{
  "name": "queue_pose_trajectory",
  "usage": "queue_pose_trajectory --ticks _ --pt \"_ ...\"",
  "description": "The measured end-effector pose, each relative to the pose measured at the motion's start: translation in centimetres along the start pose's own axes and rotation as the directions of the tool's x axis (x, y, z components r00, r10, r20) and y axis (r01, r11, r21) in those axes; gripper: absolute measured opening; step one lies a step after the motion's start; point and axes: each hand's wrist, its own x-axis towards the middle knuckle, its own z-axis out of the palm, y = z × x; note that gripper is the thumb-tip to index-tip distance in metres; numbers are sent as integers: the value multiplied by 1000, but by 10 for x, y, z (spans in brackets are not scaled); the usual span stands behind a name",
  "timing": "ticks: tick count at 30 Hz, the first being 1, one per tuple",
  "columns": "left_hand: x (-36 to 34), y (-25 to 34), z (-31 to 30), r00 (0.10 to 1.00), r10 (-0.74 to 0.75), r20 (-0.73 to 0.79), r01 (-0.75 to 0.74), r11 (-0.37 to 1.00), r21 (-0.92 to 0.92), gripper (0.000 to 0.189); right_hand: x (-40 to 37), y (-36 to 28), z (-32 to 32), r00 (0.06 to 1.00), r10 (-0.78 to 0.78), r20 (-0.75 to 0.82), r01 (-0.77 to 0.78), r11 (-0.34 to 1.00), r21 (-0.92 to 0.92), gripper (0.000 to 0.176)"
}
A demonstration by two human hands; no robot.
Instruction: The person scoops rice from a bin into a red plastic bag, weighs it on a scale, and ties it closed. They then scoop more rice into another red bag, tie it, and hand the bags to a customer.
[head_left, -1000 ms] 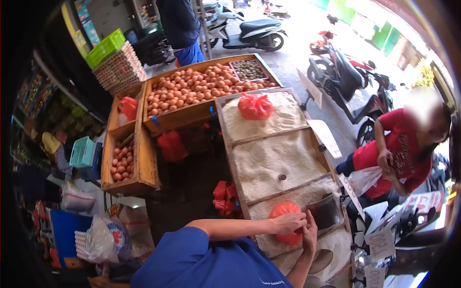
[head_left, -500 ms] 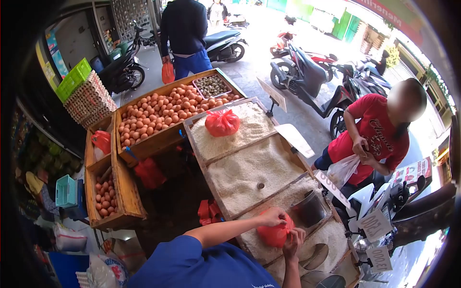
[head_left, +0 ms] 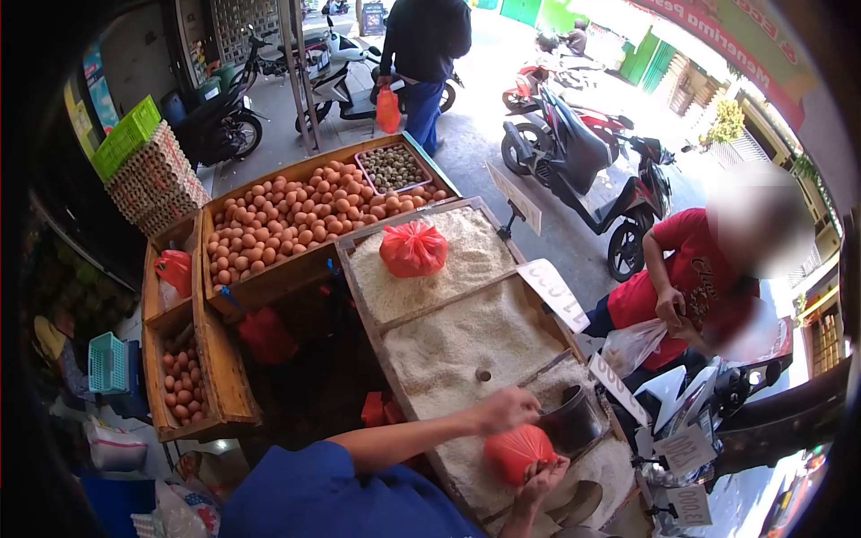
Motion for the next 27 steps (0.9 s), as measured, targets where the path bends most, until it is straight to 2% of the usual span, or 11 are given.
queue_pose_trajectory --ticks 3,5,7,10,12,14,15,18,19,24,27 --pt "7 -62 -147 724 203 -659 204 850 486 30 -8 -11 -1 979 -81 -188 76 996 -36 15" --pt "5 -117 -252 496 69 -865 613 679 405 52 -2 -15 -25 941 -221 -255 168 962 -214 14" --pt "18 -156 -314 445 -53 -894 828 404 388 75 -11 -65 32 938 -230 -259 165 954 -249 16" --pt "59 -150 -341 619 -438 -652 784 297 546 91 -20 -94 82 921 -322 -218 257 925 -280 14" --pt "78 -161 -338 693 -409 -593 720 345 603 86 -24 -94 91 885 -390 -256 317 905 -282 13" --pt "93 -187 -328 810 -137 -571 562 460 687 82 -33 -98 92 838 -154 -523 237 967 96 15" --pt "100 -182 -326 811 -69 -581 519 544 659 60 -37 -102 143 736 -419 -531 205 886 -415 25" --pt "115 -191 -324 884 -40 -465 400 579 711 40 -50 -99 143 803 -325 -499 197 936 -293 31" --pt "117 -185 -322 868 -23 -496 375 685 625 32 -53 -98 144 775 -214 -594 181 977 -115 33" --pt "117 -181 -327 732 41 -680 268 900 342 25 -54 -80 158 773 -331 -541 211 939 -273 31" --pt "102 -156 -331 771 -89 -630 64 996 -63 23 -47 -80 172 862 -292 -415 189 944 -271 30"
